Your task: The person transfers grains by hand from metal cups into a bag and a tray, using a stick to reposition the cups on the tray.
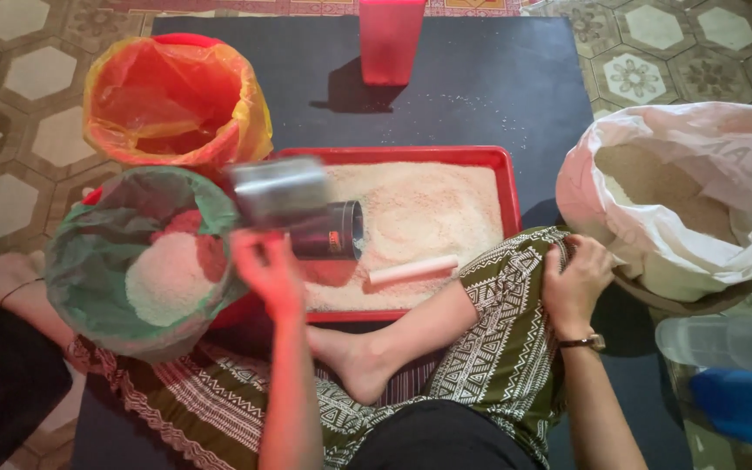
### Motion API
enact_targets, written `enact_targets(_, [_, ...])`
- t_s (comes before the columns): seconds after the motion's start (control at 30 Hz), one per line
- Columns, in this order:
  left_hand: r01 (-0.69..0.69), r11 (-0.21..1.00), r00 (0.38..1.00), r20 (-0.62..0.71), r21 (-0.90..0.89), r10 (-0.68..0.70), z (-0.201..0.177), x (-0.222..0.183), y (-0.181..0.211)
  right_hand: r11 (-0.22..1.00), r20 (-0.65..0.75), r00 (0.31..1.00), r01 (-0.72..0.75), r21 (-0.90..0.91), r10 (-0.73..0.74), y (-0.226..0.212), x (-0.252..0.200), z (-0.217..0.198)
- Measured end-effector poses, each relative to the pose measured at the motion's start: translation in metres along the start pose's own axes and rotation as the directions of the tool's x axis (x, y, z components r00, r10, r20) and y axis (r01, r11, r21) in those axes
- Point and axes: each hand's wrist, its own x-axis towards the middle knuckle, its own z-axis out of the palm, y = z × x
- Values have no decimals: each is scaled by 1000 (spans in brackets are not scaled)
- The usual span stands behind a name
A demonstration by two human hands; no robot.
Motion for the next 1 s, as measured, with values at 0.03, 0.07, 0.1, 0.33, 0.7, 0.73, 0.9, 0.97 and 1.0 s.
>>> enact_targets(0.03, [2, 1000, 1000, -3, 1, -2, 14, -15, 0, 1000, 1, 1000, 4, -1, -4, -14, 2, -4])
enact_targets(0.07, [-45, 999, 989, 144, 17, 42, 28, -30, 0, 993, 12, 993, 116, 16, -116, -27, 4, -8])
enact_targets(0.1, [-96, 995, 953, 291, 25, 85, 43, -44, 1, 974, 17, 974, 224, 34, -225, -41, 7, -12])
enact_targets(0.33, [-560, 801, 647, 716, 212, 263, 88, -121, -52, 707, 118, 725, 601, 372, -678, -105, 12, 31])
enact_targets(0.7, [-341, 835, 933, 265, 432, 244, 40, -111, -96, 452, 182, 427, 882, 132, -886, -126, 0, 102])
enact_targets(0.73, [-347, 832, 930, 271, 432, 247, 35, -108, -101, 457, 178, 432, 879, 134, -884, -129, 0, 100])
enact_targets(0.9, [140, 949, 990, -16, 282, -141, 24, -108, -133, 474, 178, 459, 880, 46, -870, -136, -13, 103])
enact_targets(0.97, [253, 931, 966, -119, 264, -229, 23, -105, -141, 491, 185, 476, 870, 43, -860, -137, -18, 108])
enact_targets(1.0, [367, 900, 922, -223, 236, -317, 22, -104, -146, 504, 194, 488, 863, 44, -851, -139, -21, 111])
